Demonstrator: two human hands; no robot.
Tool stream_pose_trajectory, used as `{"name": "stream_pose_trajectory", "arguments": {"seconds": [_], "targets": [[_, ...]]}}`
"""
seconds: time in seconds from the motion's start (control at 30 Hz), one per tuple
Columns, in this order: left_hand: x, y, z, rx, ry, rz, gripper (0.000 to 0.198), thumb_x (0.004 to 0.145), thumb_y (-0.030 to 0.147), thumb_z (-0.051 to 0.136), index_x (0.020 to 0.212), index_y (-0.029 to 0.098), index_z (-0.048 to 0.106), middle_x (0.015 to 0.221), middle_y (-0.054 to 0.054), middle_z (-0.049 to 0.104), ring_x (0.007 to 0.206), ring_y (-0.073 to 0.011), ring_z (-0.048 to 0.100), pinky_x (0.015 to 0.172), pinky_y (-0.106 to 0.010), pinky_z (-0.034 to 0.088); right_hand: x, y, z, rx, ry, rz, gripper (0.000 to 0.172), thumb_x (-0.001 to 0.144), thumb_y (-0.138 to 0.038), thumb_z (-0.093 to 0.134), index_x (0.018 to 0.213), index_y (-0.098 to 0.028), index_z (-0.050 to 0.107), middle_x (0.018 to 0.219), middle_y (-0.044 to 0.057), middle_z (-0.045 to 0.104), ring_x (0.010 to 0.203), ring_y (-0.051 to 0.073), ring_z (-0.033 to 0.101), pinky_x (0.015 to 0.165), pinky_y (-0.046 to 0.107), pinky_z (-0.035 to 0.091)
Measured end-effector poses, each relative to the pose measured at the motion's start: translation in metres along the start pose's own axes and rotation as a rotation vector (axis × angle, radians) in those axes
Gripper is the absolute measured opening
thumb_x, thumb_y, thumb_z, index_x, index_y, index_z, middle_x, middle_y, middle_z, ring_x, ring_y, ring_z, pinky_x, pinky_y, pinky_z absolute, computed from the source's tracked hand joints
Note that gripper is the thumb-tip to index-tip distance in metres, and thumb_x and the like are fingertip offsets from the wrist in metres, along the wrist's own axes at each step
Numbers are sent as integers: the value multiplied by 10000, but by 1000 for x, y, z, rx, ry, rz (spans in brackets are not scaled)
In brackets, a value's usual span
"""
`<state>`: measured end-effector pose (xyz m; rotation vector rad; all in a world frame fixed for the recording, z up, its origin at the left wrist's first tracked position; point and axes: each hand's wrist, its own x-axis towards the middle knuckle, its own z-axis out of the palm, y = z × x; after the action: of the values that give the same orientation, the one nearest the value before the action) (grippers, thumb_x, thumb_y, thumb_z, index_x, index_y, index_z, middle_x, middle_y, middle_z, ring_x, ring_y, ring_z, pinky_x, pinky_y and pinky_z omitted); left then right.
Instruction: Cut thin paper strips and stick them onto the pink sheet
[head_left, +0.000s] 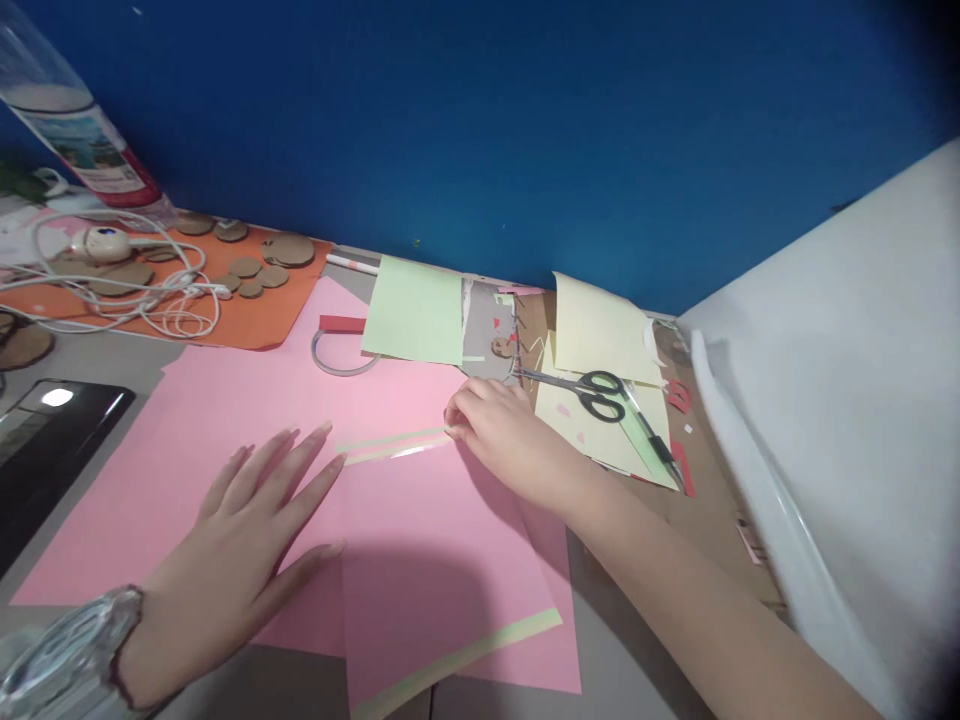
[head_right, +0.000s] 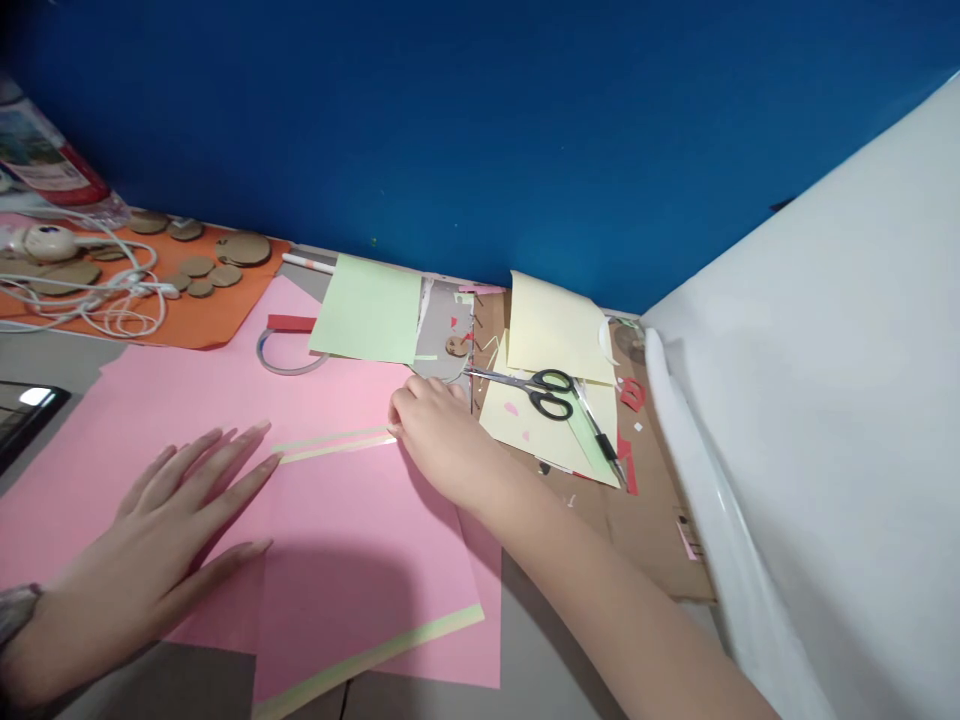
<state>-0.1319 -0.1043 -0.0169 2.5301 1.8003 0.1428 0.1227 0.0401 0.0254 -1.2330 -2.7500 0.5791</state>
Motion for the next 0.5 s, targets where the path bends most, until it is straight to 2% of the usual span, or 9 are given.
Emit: {"name": "stream_pose_trajectory", "arguments": {"seconds": [0.13,0.3,0.43,0.5], "targets": [[6,-5,-5,-165,-38,-25,596,898,422,432,1453,324,241,1567,2,143,1414,-328,152,1118,-539,222,2,1,-2,61,-22,-1,138,911,-138,469,833,-183,573,954,38,577,937,196,517,829,357,334],[5,-10,-7,-441,-8,-43,524,957,276,283,1456,393,174,1556,62,172,1432,-267,116,1135,-500,253,0,4,5,104,12,-8,133,904,-120,479,820,-186,557,935,32,577,926,189,513,832,343,339],[3,-10,-6,-445,-8,-51,538,948,302,328,1458,385,177,1555,57,178,1431,-265,123,1144,-508,234,-5,3,22,61,104,-10,96,930,-166,462,888,-181,548,961,51,576,921,201,502,788,325,367],[3,-9,-6,-412,26,-67,528,943,326,345,1450,388,210,1537,54,242,1414,-263,204,1129,-491,285,-7,2,30,0,159,-18,112,946,-183,439,916,-175,546,972,61,577,928,209,496,792,333,367]]}}
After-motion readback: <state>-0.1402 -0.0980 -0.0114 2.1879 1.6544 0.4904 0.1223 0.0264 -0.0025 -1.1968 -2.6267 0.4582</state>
